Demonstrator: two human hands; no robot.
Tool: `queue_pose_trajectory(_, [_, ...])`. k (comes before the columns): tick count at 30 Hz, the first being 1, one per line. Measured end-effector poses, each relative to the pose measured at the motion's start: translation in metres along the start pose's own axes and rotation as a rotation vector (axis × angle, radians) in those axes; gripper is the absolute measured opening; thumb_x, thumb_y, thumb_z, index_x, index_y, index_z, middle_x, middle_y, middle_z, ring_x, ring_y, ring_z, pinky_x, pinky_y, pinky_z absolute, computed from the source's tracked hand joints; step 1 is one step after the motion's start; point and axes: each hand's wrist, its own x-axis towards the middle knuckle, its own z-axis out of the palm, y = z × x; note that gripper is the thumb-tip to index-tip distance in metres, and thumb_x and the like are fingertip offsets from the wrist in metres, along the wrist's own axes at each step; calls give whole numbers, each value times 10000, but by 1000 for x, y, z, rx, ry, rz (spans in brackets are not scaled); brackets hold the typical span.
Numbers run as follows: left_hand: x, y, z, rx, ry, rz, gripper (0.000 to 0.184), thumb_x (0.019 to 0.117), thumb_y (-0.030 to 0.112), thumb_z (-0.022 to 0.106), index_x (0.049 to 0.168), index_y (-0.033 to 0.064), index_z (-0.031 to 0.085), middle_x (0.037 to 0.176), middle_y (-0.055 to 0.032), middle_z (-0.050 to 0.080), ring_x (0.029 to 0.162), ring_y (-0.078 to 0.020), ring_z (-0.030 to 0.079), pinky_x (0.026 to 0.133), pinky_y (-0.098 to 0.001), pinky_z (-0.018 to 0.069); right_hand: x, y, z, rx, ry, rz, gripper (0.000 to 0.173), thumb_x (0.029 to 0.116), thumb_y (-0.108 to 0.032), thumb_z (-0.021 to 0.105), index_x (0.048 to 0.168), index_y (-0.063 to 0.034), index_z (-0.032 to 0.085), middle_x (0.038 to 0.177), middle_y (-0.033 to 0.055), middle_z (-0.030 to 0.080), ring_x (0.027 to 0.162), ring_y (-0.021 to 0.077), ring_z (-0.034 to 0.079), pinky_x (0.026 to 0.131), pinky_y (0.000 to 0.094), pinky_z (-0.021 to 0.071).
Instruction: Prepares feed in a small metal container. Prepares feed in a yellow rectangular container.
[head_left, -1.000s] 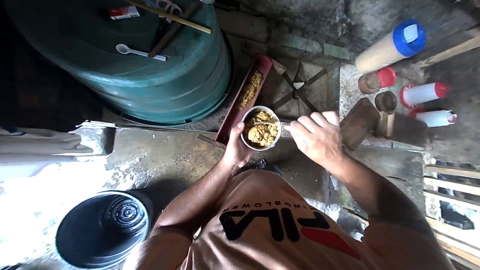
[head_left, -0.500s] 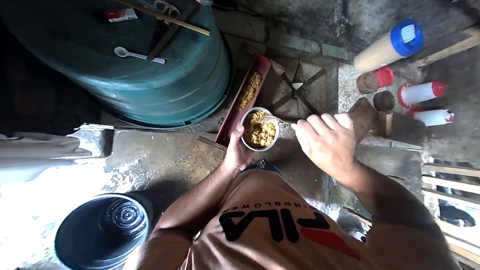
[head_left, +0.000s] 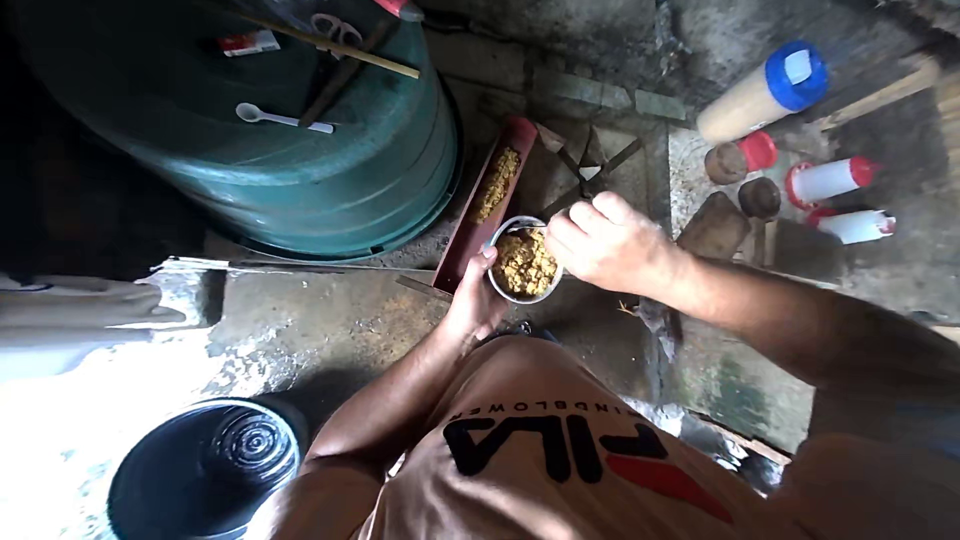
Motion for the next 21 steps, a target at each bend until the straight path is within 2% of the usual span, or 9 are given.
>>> queue_pose_trajectory(3, [0, -2, -1, -52, 58, -60, 748, 855, 659, 662, 1422, 194, 514, 1302, -99, 644, 1156, -264, 654, 922, -496, 580, 12, 9, -11, 46, -187, -125, 203, 995, 95, 455, 943, 37, 643, 891, 166, 634, 840, 297, 619, 788, 418, 457])
queue_pose_trajectory(5, [0, -3, -2, -121, 84, -86, 722, 867, 630, 657, 1416, 182, 514, 1296, -138, 637, 1140, -314, 659, 892, -553, 584, 19, 15, -13, 175, -316, -146, 171, 975, 86, 494, 892, 35, 634, 829, 169, 620, 802, 317, 628, 794, 455, 468])
queue_pose_trajectory(7, [1, -4, -5, -165, 94, -107, 714, 887, 640, 627, 1428, 190, 505, 1309, -161, 628, 1121, -350, 666, 851, -575, 593, 22, 21, -10, 295, -451, -90, 143, 986, 16, 528, 891, 14, 635, 810, 165, 624, 788, 331, 635, 834, 502, 463])
queue_pose_trajectory(8, [0, -5, -7, -176, 97, -117, 708, 903, 650, 600, 1435, 195, 498, 1319, -170, 622, 1108, -366, 670, 824, -576, 600, 19, 23, -4, 345, -488, -48, 170, 1001, -66, 526, 894, -2, 643, 802, 158, 631, 781, 336, 638, 842, 518, 454])
queue_pose_trajectory(10, [-2, -7, -10, -193, 115, -129, 701, 916, 651, 571, 1446, 199, 487, 1337, -183, 608, 1104, -390, 668, 802, -590, 599, 8, 26, 14, 436, -466, 35, 285, 1004, -232, 505, 852, -45, 657, 748, 128, 634, 731, 320, 636, 810, 521, 445])
queue_pose_trajectory(12, [-4, -8, -13, -200, 132, -129, 707, 912, 651, 572, 1443, 191, 490, 1332, -197, 611, 1092, -402, 671, 791, -596, 601, -5, 25, 31, 518, -428, 99, 331, 989, -325, 517, 808, -77, 640, 707, 100, 620, 694, 294, 629, 786, 517, 448])
queue_pose_trajectory(14, [-7, -10, -16, -205, 121, -130, 721, 909, 662, 570, 1452, 196, 484, 1334, -199, 607, 1086, -403, 671, 791, -593, 600, -15, 18, 42, 599, -416, 152, 317, 970, -349, 544, 788, -102, 624, 693, 78, 623, 673, 265, 628, 776, 506, 452])
queue_pose_trajectory(16, [-8, -11, -17, -230, 112, -126, 726, 911, 658, 578, 1458, 192, 477, 1344, -207, 600, 1092, -413, 669, 795, -597, 600, -21, 8, 49, 675, -422, 207, 297, 968, -363, 564, 830, -120, 667, 705, 59, 651, 678, 239, 644, 772, 494, 468])
queue_pose_trajectory(21, [-10, -14, -19, -171, 121, -107, 753, 893, 672, 597, 1457, 186, 483, 1353, -187, 601, 1154, -396, 645, 869, -615, 577, -32, -18, 59, 878, -509, 400, 333, 1036, -390, 508, 860, -150, 658, 645, 10, 602, 651, 182, 622, 768, 456, 493])
